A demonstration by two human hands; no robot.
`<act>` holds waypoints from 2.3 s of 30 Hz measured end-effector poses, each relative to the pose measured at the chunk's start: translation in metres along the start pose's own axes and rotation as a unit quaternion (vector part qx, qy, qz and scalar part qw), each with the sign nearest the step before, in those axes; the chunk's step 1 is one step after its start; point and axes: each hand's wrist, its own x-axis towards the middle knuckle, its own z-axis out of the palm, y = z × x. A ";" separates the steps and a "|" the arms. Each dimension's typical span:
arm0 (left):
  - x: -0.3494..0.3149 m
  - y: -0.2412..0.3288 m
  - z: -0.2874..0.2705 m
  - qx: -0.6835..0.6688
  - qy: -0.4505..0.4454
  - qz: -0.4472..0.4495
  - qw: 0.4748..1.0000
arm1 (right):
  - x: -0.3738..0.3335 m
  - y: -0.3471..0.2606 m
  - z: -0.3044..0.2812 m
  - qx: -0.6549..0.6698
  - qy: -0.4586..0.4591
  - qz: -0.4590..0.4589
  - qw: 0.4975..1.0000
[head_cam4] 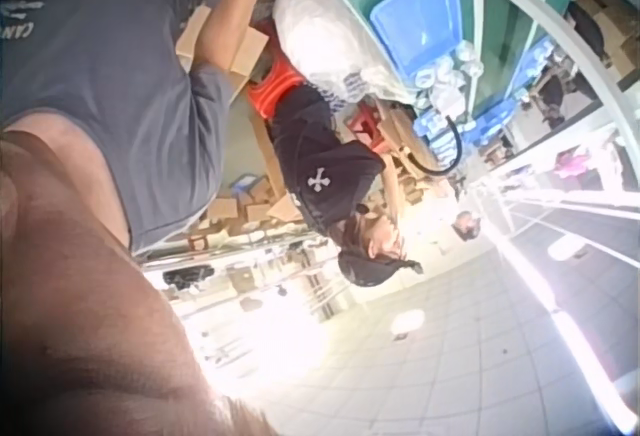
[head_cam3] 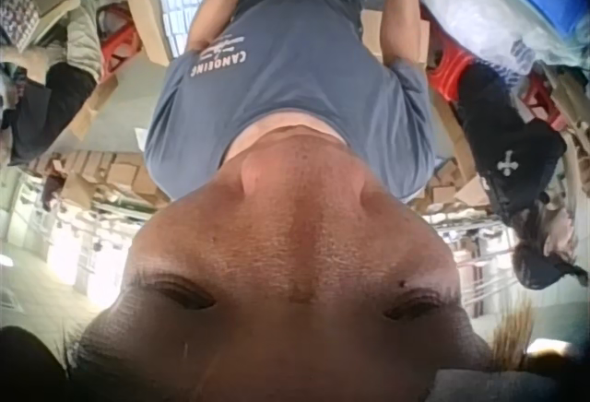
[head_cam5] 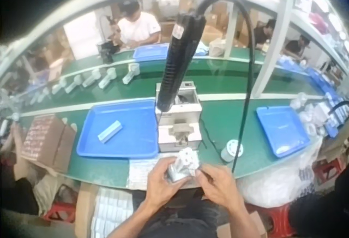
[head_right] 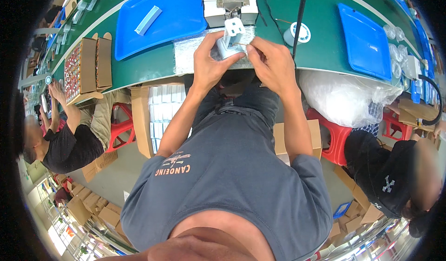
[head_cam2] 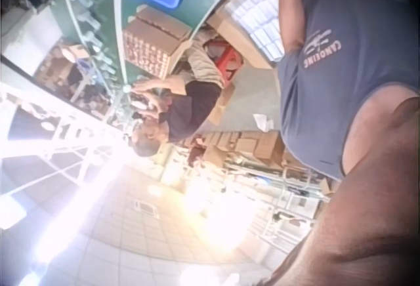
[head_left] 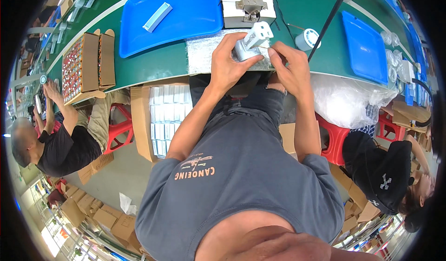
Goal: The recorder is packing small handheld electronic fans into individual boxes at an assembly line.
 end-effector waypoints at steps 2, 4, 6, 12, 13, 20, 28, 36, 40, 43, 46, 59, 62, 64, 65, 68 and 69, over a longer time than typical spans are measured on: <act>-0.005 -0.001 -0.007 -0.008 0.001 -0.041 0.999 | -0.010 0.006 0.002 0.000 -0.012 0.021 1.000; -0.009 -0.007 -0.013 -0.249 -0.068 -0.140 0.956 | -0.022 0.016 0.009 0.219 -0.089 0.162 0.958; -0.014 0.005 -0.023 -0.301 -0.082 -0.151 0.938 | -0.026 0.010 0.015 0.300 -0.109 0.178 0.931; 0.021 0.000 -0.077 -0.334 0.072 -0.087 0.936 | -0.026 -0.017 0.009 0.402 -0.216 0.084 0.886; 0.046 -0.006 -0.089 -0.219 0.098 -0.082 0.967 | -0.027 -0.014 -0.001 0.406 -0.227 0.068 0.882; 0.198 -0.098 -0.095 0.453 -0.005 -0.104 0.885 | -0.003 0.019 -0.085 0.395 0.098 -0.064 0.911; 0.154 -0.056 -0.118 0.358 0.084 0.007 0.930 | 0.019 0.061 -0.077 -0.249 0.047 0.087 0.963; 0.078 -0.077 -0.168 0.451 -0.003 -0.091 0.888 | -0.020 0.042 -0.112 0.331 0.271 -0.089 0.899; 0.056 -0.043 -0.151 0.252 0.080 -0.091 0.960 | -0.022 -0.025 -0.069 0.375 0.006 -0.236 0.897; 0.037 -0.024 -0.126 -0.281 0.041 -0.151 0.947 | -0.008 -0.052 -0.028 0.320 -0.068 -0.112 0.938; 0.028 0.009 -0.098 -0.447 0.045 -0.188 0.873 | 0.004 -0.056 0.016 0.319 -0.066 0.022 0.945; 0.021 0.011 -0.059 -0.469 0.133 -0.154 0.859 | 0.005 -0.033 0.047 0.297 -0.075 0.080 0.948; 0.019 0.012 -0.053 -0.439 0.138 -0.141 0.876 | 0.005 -0.028 0.047 0.281 -0.068 0.065 0.955; 0.018 0.009 -0.051 -0.397 0.147 -0.114 0.899 | 0.006 -0.024 0.045 0.204 -0.075 0.073 0.973; 0.018 0.008 -0.049 -0.397 0.147 -0.114 0.899 | 0.006 -0.024 0.045 0.203 -0.076 0.074 0.973; 0.018 0.006 -0.045 -0.376 0.133 -0.093 0.912 | 0.004 -0.025 0.046 0.281 -0.071 0.103 0.951; 0.018 0.006 -0.044 -0.375 0.133 -0.086 0.914 | 0.003 -0.024 0.046 0.300 -0.070 0.109 0.945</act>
